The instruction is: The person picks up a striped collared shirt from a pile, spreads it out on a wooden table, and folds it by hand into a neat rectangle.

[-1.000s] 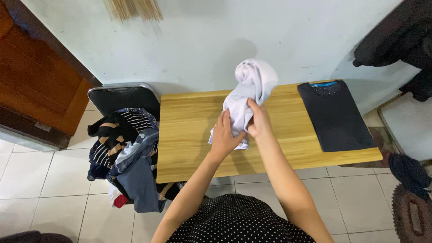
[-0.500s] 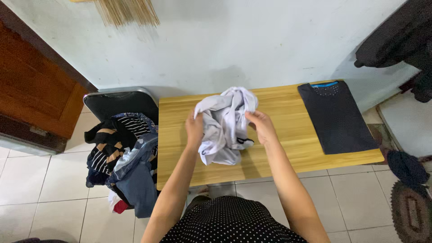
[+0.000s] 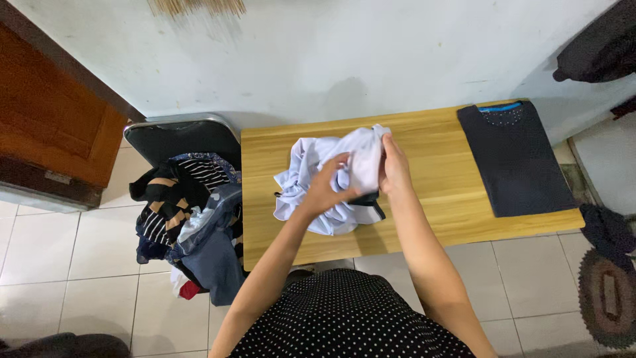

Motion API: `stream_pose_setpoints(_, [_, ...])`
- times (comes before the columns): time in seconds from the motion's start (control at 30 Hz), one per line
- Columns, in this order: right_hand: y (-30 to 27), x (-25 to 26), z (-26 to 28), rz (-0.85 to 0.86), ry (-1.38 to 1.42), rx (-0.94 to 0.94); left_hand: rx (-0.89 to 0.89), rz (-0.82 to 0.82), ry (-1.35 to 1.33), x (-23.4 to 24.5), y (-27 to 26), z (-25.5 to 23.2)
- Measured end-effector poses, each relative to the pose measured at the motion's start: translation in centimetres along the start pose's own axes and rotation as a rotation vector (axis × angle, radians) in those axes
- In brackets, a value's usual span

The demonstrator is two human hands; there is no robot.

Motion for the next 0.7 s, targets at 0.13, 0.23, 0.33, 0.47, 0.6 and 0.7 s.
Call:
stream_pose_setpoints(0.13, [0.3,-0.3,-1.0,0.146,0.013,0.01,0.223,0.038,0.139,-1.7,0.0,-1.0])
stream_pose_setpoints(0.23, [-0.1,-0.9,-0.6,0.137,-0.048,0.021,0.522,-0.001,0.142,-1.7,-0.6,2.1])
stream_pose_setpoints(0.33, [-0.4,-0.7,0.0,0.06,-0.163,-0.007,0.158,-0.129,-0.076,-0.3,-0.3,2.6])
stream_pose_setpoints(0.47, [-0.1,0.8,0.4,0.106,-0.165,0.033,0.276,-0.201,-0.269,2.0,-0.4,5.2])
stream_pose_setpoints(0.6, [1.4,3.6,0.2,0.026,-0.225,0.045,0.282,-0.232,-0.423,3.7,0.0,6.5])
stream_pose_setpoints(0.7, [2.7,6.4,1.9,-0.036,-0.168,0.168,0.32,-0.277,-0.575,5.0,0.6,6.8])
Point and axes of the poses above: each hand's wrist, its own y-axis towards the middle knuckle, its own x-axis out of the back of the hand, z = x × y, the point moved 5 cm from there along y, towards the middle knuckle, and after that the axes turned 3 degrees about -x, right-handed, at the moved point
